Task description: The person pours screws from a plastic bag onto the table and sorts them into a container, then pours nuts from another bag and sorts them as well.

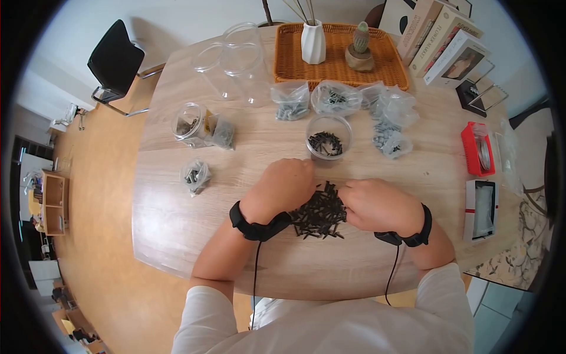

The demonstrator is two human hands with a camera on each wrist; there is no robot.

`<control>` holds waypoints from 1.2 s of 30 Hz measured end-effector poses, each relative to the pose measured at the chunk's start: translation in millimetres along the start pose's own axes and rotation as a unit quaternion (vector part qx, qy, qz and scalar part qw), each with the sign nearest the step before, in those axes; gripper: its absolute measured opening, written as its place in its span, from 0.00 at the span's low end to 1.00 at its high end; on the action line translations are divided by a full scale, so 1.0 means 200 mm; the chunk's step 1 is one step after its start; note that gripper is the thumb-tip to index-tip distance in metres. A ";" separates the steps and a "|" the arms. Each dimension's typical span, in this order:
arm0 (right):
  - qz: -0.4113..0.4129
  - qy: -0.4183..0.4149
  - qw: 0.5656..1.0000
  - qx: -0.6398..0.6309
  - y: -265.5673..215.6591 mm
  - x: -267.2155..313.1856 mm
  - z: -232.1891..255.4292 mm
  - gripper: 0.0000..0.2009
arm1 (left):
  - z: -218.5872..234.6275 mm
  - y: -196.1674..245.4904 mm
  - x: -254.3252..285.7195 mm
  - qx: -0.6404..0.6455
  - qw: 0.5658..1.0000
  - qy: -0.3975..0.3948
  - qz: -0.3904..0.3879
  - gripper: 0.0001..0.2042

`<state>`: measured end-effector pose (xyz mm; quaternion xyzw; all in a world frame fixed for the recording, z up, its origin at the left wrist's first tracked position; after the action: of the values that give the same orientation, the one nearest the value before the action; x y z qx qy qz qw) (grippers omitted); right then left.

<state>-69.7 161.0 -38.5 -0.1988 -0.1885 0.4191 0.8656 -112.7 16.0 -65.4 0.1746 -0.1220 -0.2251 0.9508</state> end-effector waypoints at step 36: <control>0.006 0.290 0.954 -0.079 -0.06 0.05 0.42 0.07 | 0.12 0.07 0.05 -0.003 1.000 -0.018 -0.009 0.11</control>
<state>-97.6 178.8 40.6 -0.3806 0.0388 0.3324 0.8621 -106.0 16.0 -37.5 0.1690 -0.1369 -0.2375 0.9467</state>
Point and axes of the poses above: each hand's wrist, its own x-axis away from the middle knuckle, its own z-axis out of the back of the hand, y = z × x, the point moved 8 cm from there along -x, towards the middle knuckle, and after that the axes turned 6 degrees about z, right-handed, at the moved point
